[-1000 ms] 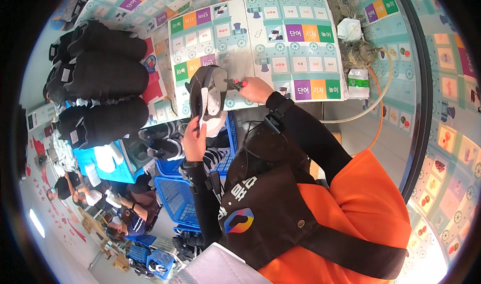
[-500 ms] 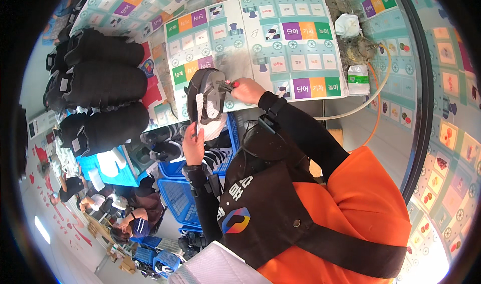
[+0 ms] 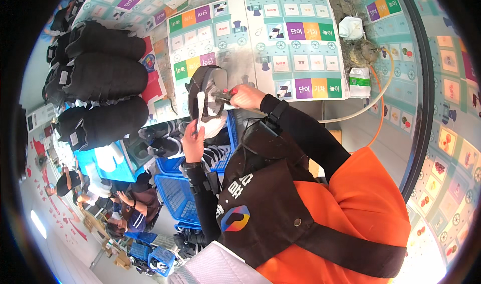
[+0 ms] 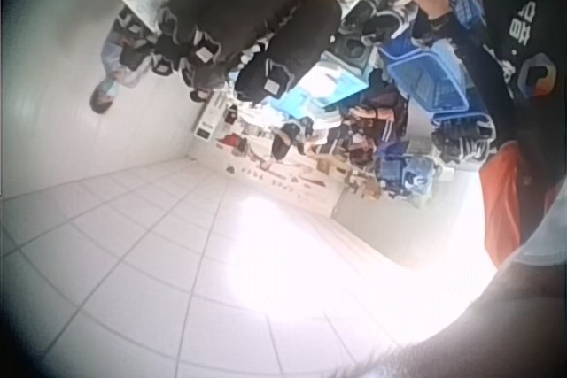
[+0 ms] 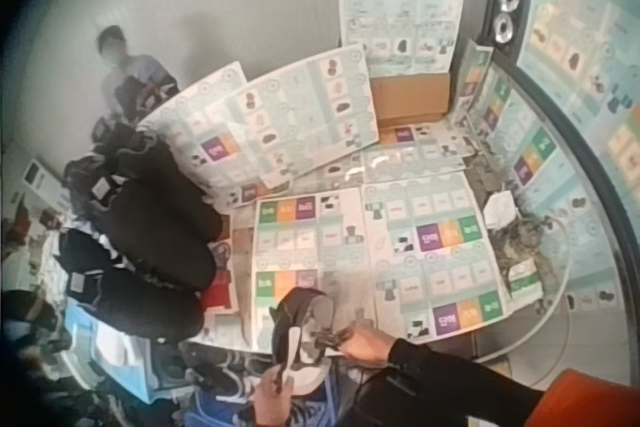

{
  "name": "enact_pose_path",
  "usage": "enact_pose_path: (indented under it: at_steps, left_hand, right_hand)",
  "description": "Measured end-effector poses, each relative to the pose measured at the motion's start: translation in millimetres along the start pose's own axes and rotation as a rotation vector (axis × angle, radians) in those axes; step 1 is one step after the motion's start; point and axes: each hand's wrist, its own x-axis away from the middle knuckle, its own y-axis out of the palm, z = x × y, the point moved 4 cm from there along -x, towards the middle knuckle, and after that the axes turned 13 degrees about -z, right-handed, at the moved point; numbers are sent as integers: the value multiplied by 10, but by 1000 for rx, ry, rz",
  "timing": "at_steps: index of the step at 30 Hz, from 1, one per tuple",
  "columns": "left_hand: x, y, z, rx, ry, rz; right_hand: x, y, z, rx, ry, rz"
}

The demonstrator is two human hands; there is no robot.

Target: The person transports a blue bin of shoes across the room, places black shoe components onto a workspace, and uses a handheld air tool to blow air onto the interior of a black shoe.

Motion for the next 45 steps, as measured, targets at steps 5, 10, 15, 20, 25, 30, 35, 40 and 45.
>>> enact_pose_path:
  at_steps: [5, 10, 15, 20, 25, 30, 35, 40, 45]
  left_hand:
    - [-9, 19, 19, 24, -40, -28]
    - [6, 34, 1, -33, -60, -27]
    - [24, 47, -2, 41, -2, -49]
    - [52, 48, 21, 96, -46, -46]
    - [65, 48, 74, 96, -47, -44]
    - [55, 65, 103, 68, -25, -53]
    - [52, 73, 97, 60, -22, -52]
    - [44, 72, 76, 108, -35, -55]
    - [28, 72, 79, 128, -15, -60]
  right_hand:
    - [46, -72, 13, -19, 41, 225]
    - [121, 44, 39, -130, -45, -67]
    - [134, 89, 143, -115, -18, -12]
    - [196, 63, 159, 176, -17, 215]
    - [266, 177, 147, -76, -42, -89]
    - [289, 158, 129, 30, -80, -47]
    - [330, 12, 163, 264, -10, 291]
    - [365, 18, 164, 150, 49, 230]
    - [350, 155, 334, -372, 306, -171]
